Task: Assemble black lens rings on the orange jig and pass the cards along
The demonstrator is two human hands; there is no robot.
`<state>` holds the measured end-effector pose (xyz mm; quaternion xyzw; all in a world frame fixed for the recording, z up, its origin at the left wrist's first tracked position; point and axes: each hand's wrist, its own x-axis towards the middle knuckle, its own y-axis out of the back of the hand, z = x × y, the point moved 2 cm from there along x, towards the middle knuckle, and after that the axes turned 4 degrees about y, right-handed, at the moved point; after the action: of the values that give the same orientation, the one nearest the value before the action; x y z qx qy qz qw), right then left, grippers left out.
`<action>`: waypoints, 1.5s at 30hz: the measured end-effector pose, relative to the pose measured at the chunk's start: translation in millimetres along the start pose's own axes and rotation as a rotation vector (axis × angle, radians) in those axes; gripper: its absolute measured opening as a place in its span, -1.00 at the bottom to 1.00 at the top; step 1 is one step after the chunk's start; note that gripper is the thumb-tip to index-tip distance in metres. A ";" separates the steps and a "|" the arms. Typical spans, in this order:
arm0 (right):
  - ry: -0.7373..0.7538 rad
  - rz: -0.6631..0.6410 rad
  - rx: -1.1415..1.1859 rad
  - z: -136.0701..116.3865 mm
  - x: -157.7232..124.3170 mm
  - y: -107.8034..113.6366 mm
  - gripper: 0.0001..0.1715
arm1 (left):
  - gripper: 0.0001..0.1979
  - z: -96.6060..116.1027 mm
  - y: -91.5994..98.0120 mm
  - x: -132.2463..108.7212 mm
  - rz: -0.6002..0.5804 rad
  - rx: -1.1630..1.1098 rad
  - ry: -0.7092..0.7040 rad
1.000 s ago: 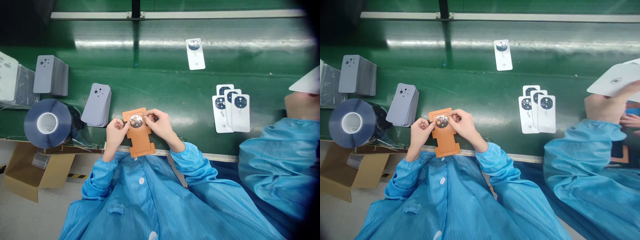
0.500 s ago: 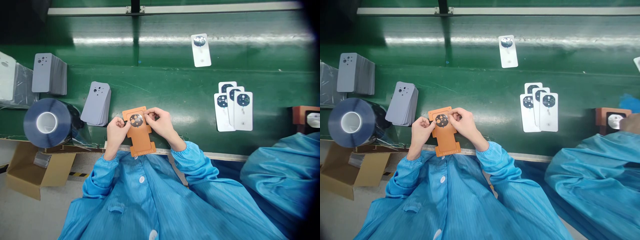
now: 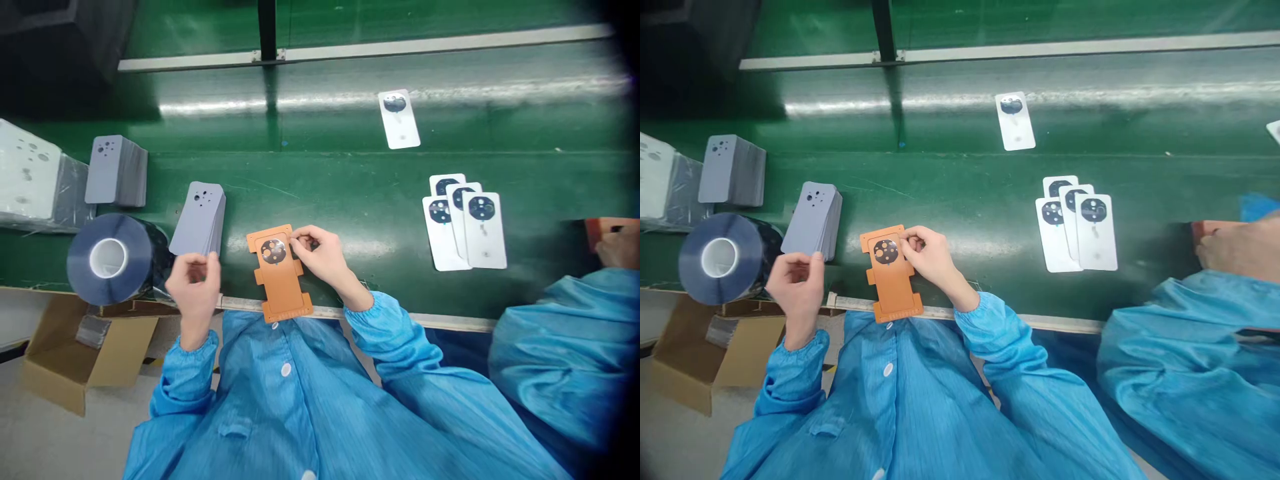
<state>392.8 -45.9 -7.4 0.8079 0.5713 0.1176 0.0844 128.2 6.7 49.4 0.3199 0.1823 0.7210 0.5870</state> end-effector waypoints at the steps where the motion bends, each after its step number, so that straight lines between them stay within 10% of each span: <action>1: 0.000 0.000 0.001 -0.5 -0.1 0.1 -0.84 | -0.79 -2.8 9.4 8.9 0.070 0.103 -0.058; 5: 0.003 -0.011 -0.017 -2.9 0.1 0.5 -0.82 | -0.43 -20.1 27.3 47.3 0.075 0.423 -0.159; 11: -0.008 -0.006 -0.026 -4.6 1.6 2.0 -0.79 | -0.54 -32.8 24.9 68.1 -0.012 0.555 -0.156; 20: -0.005 -0.001 -0.027 -2.8 2.9 1.5 -0.76 | -0.75 -29.3 36.2 80.9 0.064 0.073 -0.007; 26: -0.081 -0.060 0.206 -6.7 3.1 -5.0 -0.64 | -0.66 7.2 34.1 31.4 -0.002 -0.469 0.082; 34: -0.042 -0.324 0.523 -43.9 1.9 -7.4 -0.23 | -0.71 15.7 -26.2 -84.9 -0.395 -0.613 0.072; 45: -0.031 -0.130 0.319 -28.1 0.0 49.1 -0.10 | -0.77 8.5 -48.7 -46.2 -0.384 -0.006 -0.477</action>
<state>429.0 -62.2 32.9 0.7740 0.6325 0.0071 -0.0288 174.4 -26.8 13.0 0.4384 0.0943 0.5020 0.7396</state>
